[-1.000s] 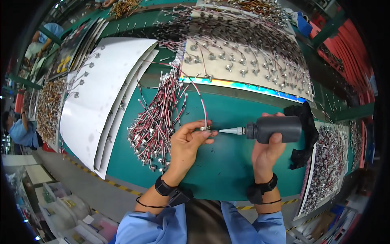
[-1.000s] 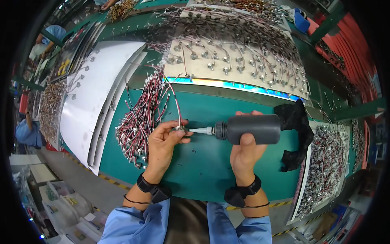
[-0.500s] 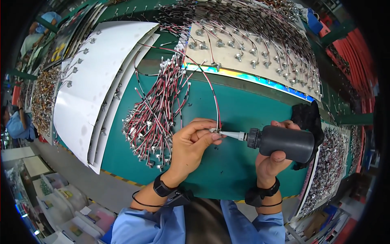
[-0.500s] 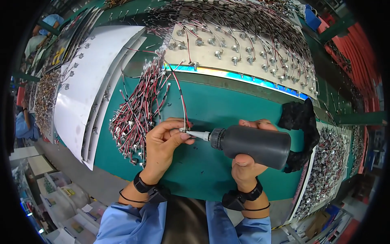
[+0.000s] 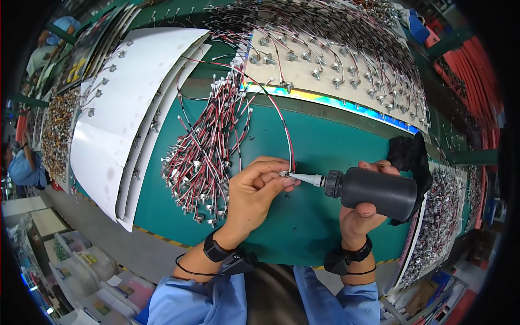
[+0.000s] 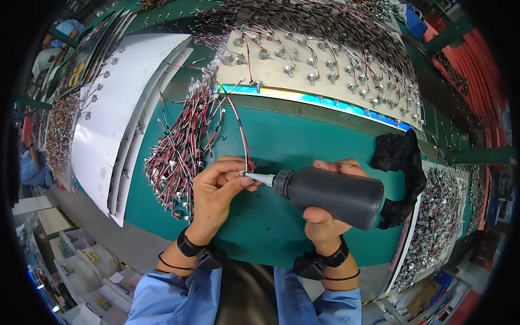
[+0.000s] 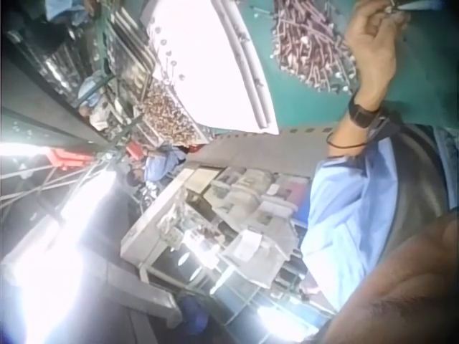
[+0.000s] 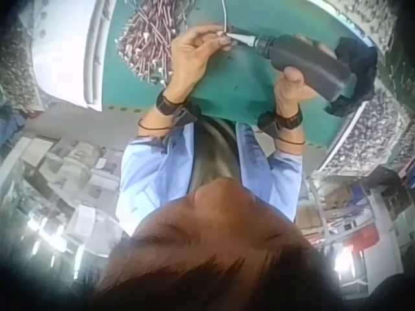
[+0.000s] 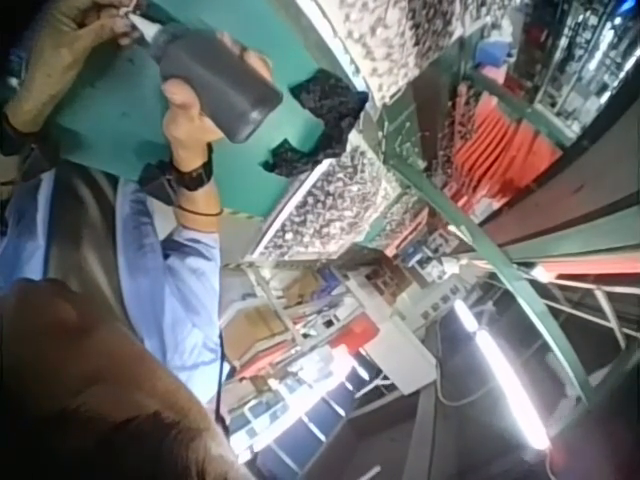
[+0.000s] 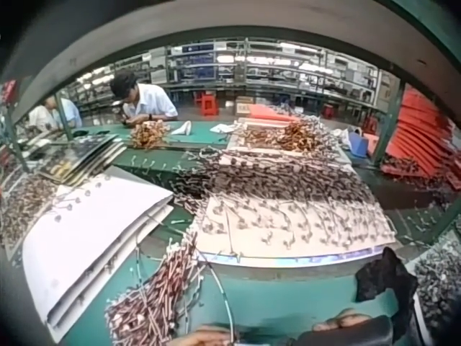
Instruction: The person picks up a wire assembly, applies glue to the connector from a squeeze bottle, and places it onto a stack of paper. This process is repeated several times, occasionally wiping the tip of the glue bottle with a black cloth.
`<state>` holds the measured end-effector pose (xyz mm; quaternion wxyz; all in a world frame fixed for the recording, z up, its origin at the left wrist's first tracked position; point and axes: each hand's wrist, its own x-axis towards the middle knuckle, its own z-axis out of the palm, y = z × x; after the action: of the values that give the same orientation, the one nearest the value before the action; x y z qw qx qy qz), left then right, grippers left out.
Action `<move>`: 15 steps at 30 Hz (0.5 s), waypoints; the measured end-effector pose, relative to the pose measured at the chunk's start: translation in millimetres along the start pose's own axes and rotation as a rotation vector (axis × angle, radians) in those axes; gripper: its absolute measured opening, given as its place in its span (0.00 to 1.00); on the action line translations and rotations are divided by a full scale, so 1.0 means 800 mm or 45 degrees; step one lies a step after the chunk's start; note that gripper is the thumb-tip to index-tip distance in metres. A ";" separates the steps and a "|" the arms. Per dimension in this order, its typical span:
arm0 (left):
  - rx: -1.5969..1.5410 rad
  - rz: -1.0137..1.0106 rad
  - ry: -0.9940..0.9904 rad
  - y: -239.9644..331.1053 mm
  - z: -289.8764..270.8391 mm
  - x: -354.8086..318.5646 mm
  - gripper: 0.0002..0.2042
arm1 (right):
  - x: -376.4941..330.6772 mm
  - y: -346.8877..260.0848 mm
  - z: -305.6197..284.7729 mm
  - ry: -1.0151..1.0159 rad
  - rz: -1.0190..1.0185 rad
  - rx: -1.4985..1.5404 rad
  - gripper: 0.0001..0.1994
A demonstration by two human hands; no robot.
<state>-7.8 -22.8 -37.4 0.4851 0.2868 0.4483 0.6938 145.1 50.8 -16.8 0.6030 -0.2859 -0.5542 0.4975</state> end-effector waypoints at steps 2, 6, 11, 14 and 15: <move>-0.006 0.004 0.013 0.000 -0.001 0.000 0.08 | 0.000 0.000 0.000 0.003 -0.015 -0.012 0.40; -0.021 0.012 0.012 0.000 -0.002 0.001 0.08 | 0.001 -0.001 -0.001 -0.003 -0.018 -0.010 0.40; -0.009 0.002 0.014 0.000 -0.002 0.001 0.09 | 0.001 -0.001 -0.001 0.010 -0.014 0.005 0.40; -0.013 -0.001 0.014 -0.001 -0.003 0.000 0.08 | 0.002 0.000 -0.001 0.017 -0.006 0.000 0.40; -0.015 -0.002 0.012 -0.002 -0.003 0.000 0.08 | 0.002 0.000 -0.001 0.016 -0.009 0.000 0.40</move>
<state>-9.1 -23.1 -39.4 0.4853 0.2802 0.4470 0.6973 146.0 52.2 -16.6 0.6083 -0.2869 -0.5515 0.4934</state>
